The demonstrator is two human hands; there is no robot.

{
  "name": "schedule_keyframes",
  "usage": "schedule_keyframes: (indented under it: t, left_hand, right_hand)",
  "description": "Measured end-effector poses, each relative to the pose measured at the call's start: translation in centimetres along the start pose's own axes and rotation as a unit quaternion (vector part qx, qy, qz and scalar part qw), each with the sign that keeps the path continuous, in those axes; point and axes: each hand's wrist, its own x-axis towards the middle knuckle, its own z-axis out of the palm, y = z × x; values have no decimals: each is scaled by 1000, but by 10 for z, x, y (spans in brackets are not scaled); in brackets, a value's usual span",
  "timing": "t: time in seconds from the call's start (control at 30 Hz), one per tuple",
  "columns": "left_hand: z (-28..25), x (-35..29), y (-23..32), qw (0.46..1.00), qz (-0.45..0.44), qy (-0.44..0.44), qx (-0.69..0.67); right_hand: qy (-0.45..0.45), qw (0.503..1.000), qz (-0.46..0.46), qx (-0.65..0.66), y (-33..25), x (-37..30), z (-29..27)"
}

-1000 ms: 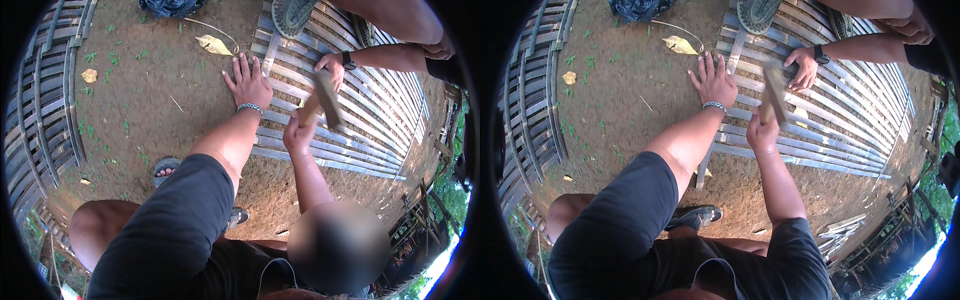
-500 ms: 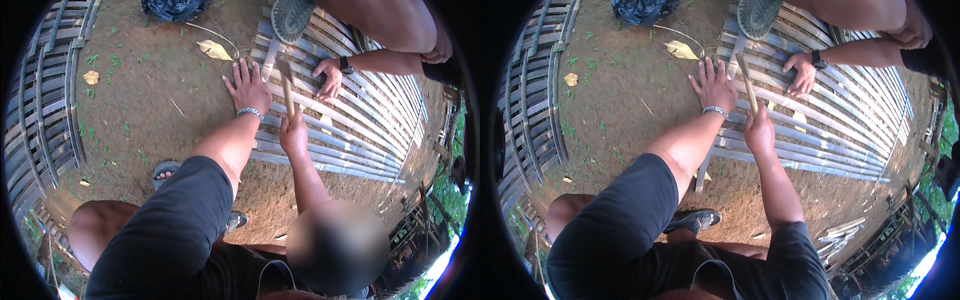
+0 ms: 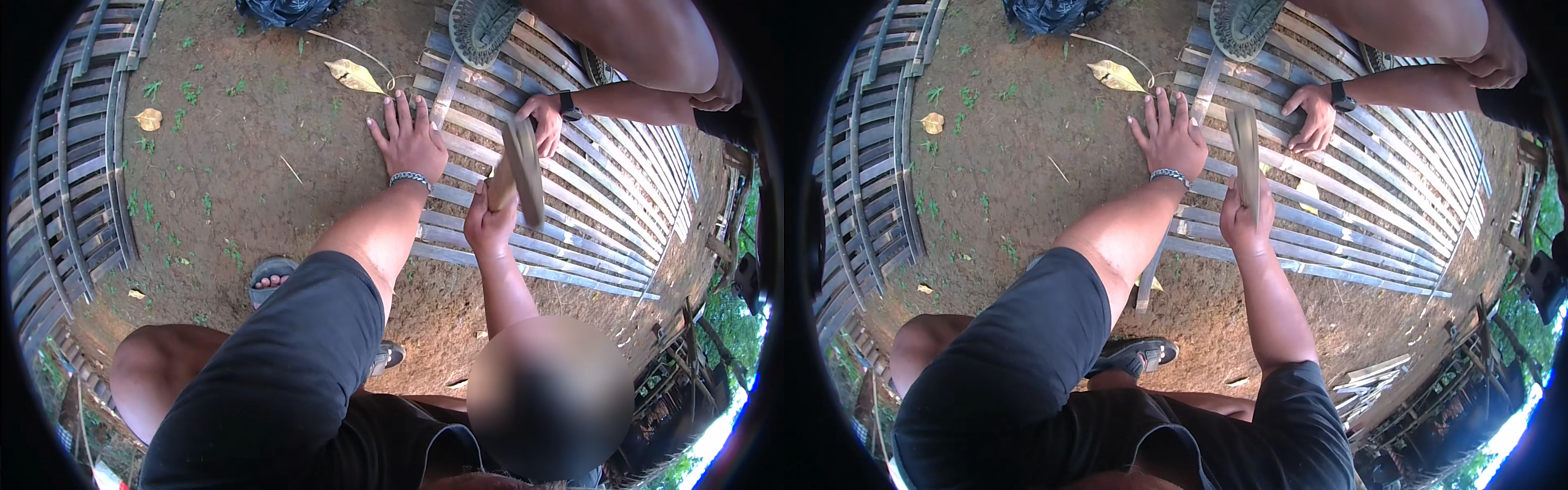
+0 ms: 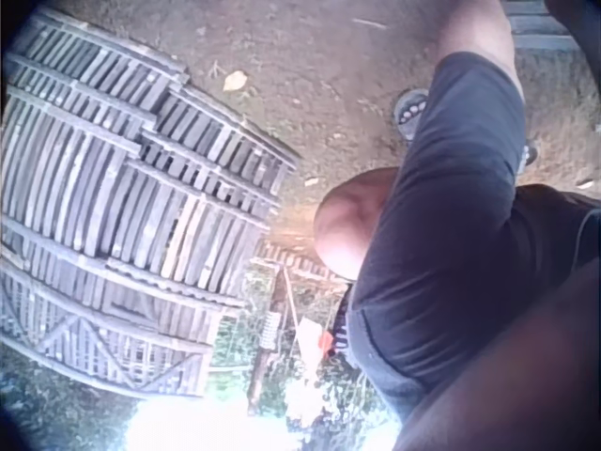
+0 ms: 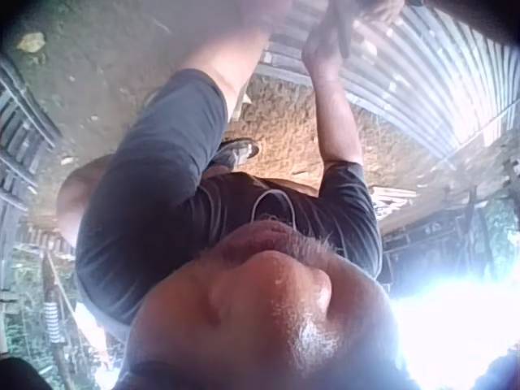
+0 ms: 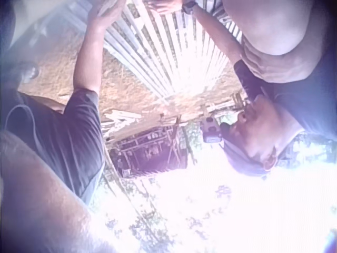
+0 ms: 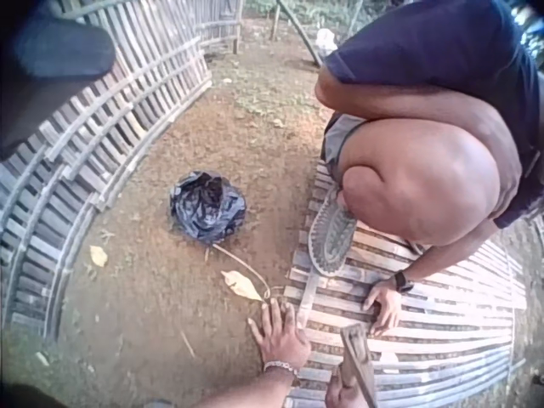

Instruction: The person assembles a curved bamboo structure by securing thin bamboo strips to a frame using a hammer and nails. They retrieve nails from a black bag and repeatedly hammer them into the bamboo slats to fasten them together.

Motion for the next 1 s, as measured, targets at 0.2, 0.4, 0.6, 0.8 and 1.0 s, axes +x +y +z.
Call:
schedule_keyframes:
  t: [0.2,0.4,0.6,0.8,1.0]
  left_hand:
    - [-1,10,3,1000,-2,0,5]
    - [-1,1,3,1000,4,-5,10]
    - [-2,2,-3,1000,-5,-11,9]
    - [-4,3,5,1000,-6,-28,3]
    - [-3,-1,-1,1000,-8,-27,-2]
  right_hand:
    - [-61,987,117,-95,2,21,-3]
    - [78,996,-41,-10,-2,7,6]
    - [4,999,43,-7,-15,11,-4]
    - [-78,988,98,-92,16,2,8]
    - [71,994,39,75,-5,9,-2]
